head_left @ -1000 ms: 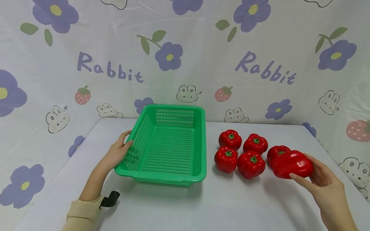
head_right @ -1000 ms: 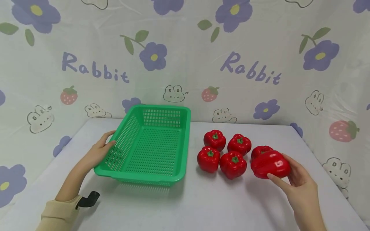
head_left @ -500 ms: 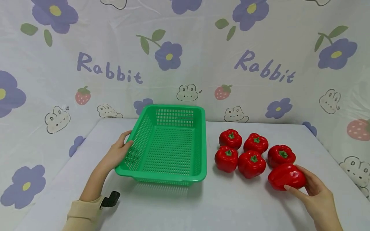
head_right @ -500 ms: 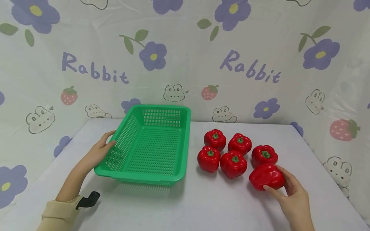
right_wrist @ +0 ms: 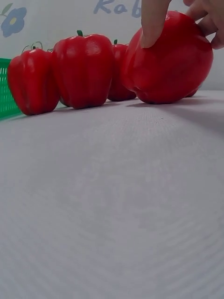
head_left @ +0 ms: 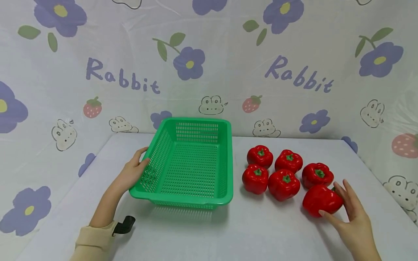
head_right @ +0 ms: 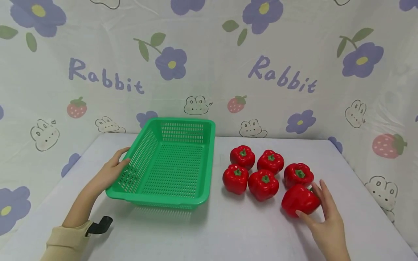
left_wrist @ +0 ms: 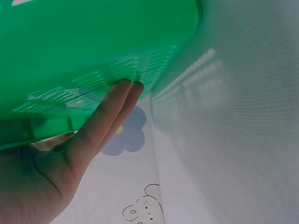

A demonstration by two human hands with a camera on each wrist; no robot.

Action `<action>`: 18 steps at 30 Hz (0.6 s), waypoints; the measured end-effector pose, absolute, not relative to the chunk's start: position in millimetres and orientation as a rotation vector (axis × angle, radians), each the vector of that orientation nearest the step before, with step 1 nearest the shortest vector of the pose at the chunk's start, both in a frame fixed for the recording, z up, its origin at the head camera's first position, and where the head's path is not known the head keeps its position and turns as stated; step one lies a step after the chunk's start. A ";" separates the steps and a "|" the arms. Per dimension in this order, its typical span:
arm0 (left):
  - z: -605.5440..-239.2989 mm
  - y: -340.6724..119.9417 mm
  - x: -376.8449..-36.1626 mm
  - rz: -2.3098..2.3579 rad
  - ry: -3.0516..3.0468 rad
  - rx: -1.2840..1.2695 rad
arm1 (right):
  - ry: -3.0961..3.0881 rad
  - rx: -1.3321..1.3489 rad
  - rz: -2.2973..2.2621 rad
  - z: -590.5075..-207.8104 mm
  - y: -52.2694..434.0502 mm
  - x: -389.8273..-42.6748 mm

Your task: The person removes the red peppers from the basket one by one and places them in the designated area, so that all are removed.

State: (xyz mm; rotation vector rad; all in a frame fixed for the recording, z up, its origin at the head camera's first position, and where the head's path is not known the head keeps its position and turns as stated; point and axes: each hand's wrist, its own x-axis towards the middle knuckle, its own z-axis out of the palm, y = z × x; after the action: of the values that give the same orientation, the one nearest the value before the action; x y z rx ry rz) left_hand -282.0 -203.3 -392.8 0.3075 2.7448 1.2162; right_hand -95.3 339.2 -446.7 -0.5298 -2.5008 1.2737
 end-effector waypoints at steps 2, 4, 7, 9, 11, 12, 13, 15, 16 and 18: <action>-392.8 -203.0 -281.8 1.216 2.744 0.308 | -2.498 -0.513 1.267 -447.1 338.0 -94.0; -392.8 -202.9 -281.8 1.217 2.744 0.310 | -2.499 -0.490 1.279 -447.9 337.7 -92.0; -392.5 -202.7 -281.7 1.212 2.748 0.313 | -2.510 -0.444 1.303 -449.8 336.9 -88.2; -392.4 -202.7 -281.5 1.205 2.753 0.317 | -2.514 -0.420 1.308 -451.0 336.1 -85.8; -392.0 -202.7 -281.3 1.200 2.757 0.318 | -2.507 -0.411 1.292 -451.5 334.5 -84.3; -391.9 -202.7 -281.2 1.196 2.760 0.319 | -2.506 -0.411 1.279 -451.4 333.6 -84.1; -391.9 -202.7 -281.2 1.195 2.762 0.318 | -2.506 -0.419 1.263 -451.1 332.5 -83.8; -392.2 -203.0 -281.5 1.191 2.764 0.316 | -2.511 -0.427 1.221 -450.2 330.6 -83.7; -392.4 -203.0 -281.6 1.191 2.762 0.315 | -2.518 -0.423 1.195 -449.6 330.1 -83.5; -393.0 -203.2 -281.9 1.189 2.760 0.314 | -2.535 -0.411 1.159 -448.7 329.4 -82.8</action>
State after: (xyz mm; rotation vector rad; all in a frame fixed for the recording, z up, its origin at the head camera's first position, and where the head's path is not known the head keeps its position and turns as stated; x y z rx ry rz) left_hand -281.9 -203.2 -393.0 0.3138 2.7604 1.1888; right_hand -82.8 329.4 -448.7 -0.4106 -2.5355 1.1586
